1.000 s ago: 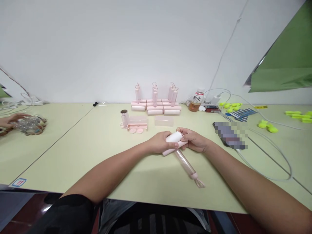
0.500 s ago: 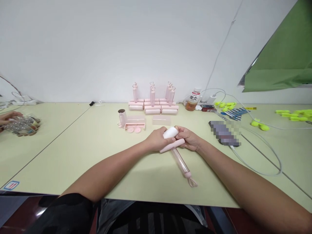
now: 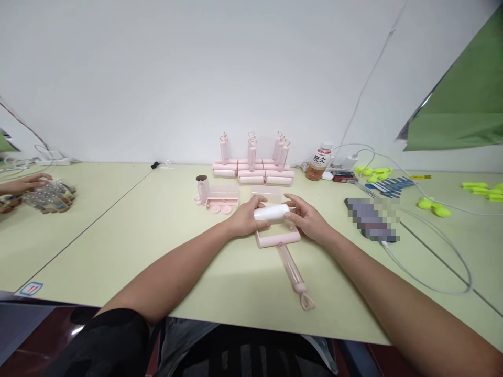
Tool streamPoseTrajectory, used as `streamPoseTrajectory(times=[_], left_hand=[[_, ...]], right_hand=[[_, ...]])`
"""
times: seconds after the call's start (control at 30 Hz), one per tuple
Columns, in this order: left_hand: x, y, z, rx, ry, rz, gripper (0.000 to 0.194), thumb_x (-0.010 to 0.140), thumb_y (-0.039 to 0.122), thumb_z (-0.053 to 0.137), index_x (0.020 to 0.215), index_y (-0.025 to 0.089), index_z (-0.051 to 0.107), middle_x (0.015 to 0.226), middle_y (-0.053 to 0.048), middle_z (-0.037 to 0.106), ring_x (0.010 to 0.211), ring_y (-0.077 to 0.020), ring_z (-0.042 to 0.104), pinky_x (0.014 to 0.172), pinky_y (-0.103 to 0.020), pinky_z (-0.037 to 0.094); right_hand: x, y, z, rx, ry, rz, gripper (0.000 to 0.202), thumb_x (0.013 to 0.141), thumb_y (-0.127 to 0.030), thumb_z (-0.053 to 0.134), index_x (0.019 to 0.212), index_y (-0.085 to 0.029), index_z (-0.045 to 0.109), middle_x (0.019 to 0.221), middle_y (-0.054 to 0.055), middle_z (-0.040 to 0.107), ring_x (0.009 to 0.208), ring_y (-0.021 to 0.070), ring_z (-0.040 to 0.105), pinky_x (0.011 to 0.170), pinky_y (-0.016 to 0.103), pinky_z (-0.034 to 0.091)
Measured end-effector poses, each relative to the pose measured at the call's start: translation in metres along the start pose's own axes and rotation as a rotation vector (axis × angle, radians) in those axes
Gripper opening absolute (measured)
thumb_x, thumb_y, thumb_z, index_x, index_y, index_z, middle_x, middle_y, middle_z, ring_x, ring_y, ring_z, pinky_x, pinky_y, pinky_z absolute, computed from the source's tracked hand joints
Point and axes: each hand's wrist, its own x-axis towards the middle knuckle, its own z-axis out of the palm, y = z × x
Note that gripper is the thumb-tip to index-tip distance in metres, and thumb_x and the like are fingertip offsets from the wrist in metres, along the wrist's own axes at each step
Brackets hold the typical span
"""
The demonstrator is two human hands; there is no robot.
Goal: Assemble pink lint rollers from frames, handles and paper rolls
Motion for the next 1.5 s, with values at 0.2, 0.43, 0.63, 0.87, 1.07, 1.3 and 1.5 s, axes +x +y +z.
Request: streamPoseTrajectory(times=[0.2, 0.43, 0.63, 0.87, 1.07, 1.3, 1.5], left_hand=[[0.005, -0.007, 0.005, -0.168, 0.22, -0.068, 0.051, 0.065, 0.033, 0.078, 0.095, 0.022, 0.038, 0.084, 0.005, 0.045, 0.067, -0.0083, 0.047, 0.058, -0.021, 0.037], [0.008, -0.008, 0.008, -0.324, 0.282, -0.146, 0.055, 0.062, 0.033, 0.08, 0.092, 0.022, 0.035, 0.082, 0.006, 0.048, 0.064, -0.007, 0.048, 0.056, -0.02, 0.036], [0.008, -0.005, 0.007, -0.367, 0.297, -0.156, 0.055, 0.06, 0.03, 0.082, 0.095, 0.021, 0.039, 0.089, 0.004, 0.051, 0.068, -0.0073, 0.053, 0.059, -0.02, 0.041], [0.009, -0.013, 0.008, -0.325, 0.268, -0.156, 0.059, 0.057, 0.038, 0.084, 0.087, 0.023, 0.036, 0.078, 0.008, 0.047, 0.054, -0.0056, 0.044, 0.05, -0.02, 0.033], [0.006, -0.008, 0.007, -0.107, 0.304, -0.196, 0.061, 0.057, 0.047, 0.083, 0.085, 0.023, 0.035, 0.069, 0.009, 0.044, 0.058, -0.0092, 0.043, 0.054, -0.022, 0.032], [0.005, 0.0, 0.004, 0.093, 0.358, -0.206, 0.056, 0.059, 0.049, 0.081, 0.078, 0.023, 0.035, 0.07, 0.006, 0.048, 0.064, -0.0128, 0.044, 0.057, -0.025, 0.031], [0.007, -0.01, 0.006, -0.001, 0.32, -0.179, 0.053, 0.062, 0.048, 0.078, 0.068, 0.021, 0.033, 0.064, 0.007, 0.045, 0.057, -0.0103, 0.04, 0.054, -0.023, 0.029]], right_hand=[[0.002, 0.003, -0.002, 0.117, -0.008, 0.075, 0.039, 0.07, -0.034, 0.076, 0.106, -0.018, 0.071, 0.09, 0.004, 0.07, 0.07, 0.0145, 0.061, 0.057, 0.028, 0.054], [0.004, 0.004, -0.002, 0.229, -0.009, 0.125, 0.04, 0.065, -0.032, 0.082, 0.101, -0.018, 0.073, 0.098, 0.006, 0.072, 0.08, 0.0168, 0.067, 0.067, 0.031, 0.06], [0.004, 0.001, -0.001, 0.231, -0.004, 0.121, 0.038, 0.065, -0.031, 0.083, 0.099, -0.018, 0.07, 0.091, 0.004, 0.071, 0.078, 0.0159, 0.067, 0.066, 0.03, 0.061], [0.004, 0.001, -0.001, 0.235, -0.016, 0.121, 0.035, 0.069, -0.031, 0.08, 0.095, -0.018, 0.062, 0.086, 0.003, 0.07, 0.075, 0.0159, 0.069, 0.068, 0.03, 0.061], [0.005, -0.004, 0.005, 0.13, 0.04, 0.136, 0.022, 0.073, -0.025, 0.07, 0.09, -0.019, 0.058, 0.077, 0.001, 0.07, 0.068, 0.0143, 0.07, 0.066, 0.028, 0.061], [0.002, -0.007, 0.011, -0.039, 0.107, 0.175, 0.026, 0.069, -0.019, 0.061, 0.096, -0.017, 0.062, 0.051, -0.005, 0.06, 0.031, 0.0065, 0.041, 0.028, 0.017, 0.031], [0.003, -0.004, 0.01, -0.111, 0.138, 0.253, 0.022, 0.07, -0.018, 0.06, 0.091, -0.016, 0.066, 0.046, -0.005, 0.06, 0.028, 0.0048, 0.032, 0.028, 0.018, 0.022]])
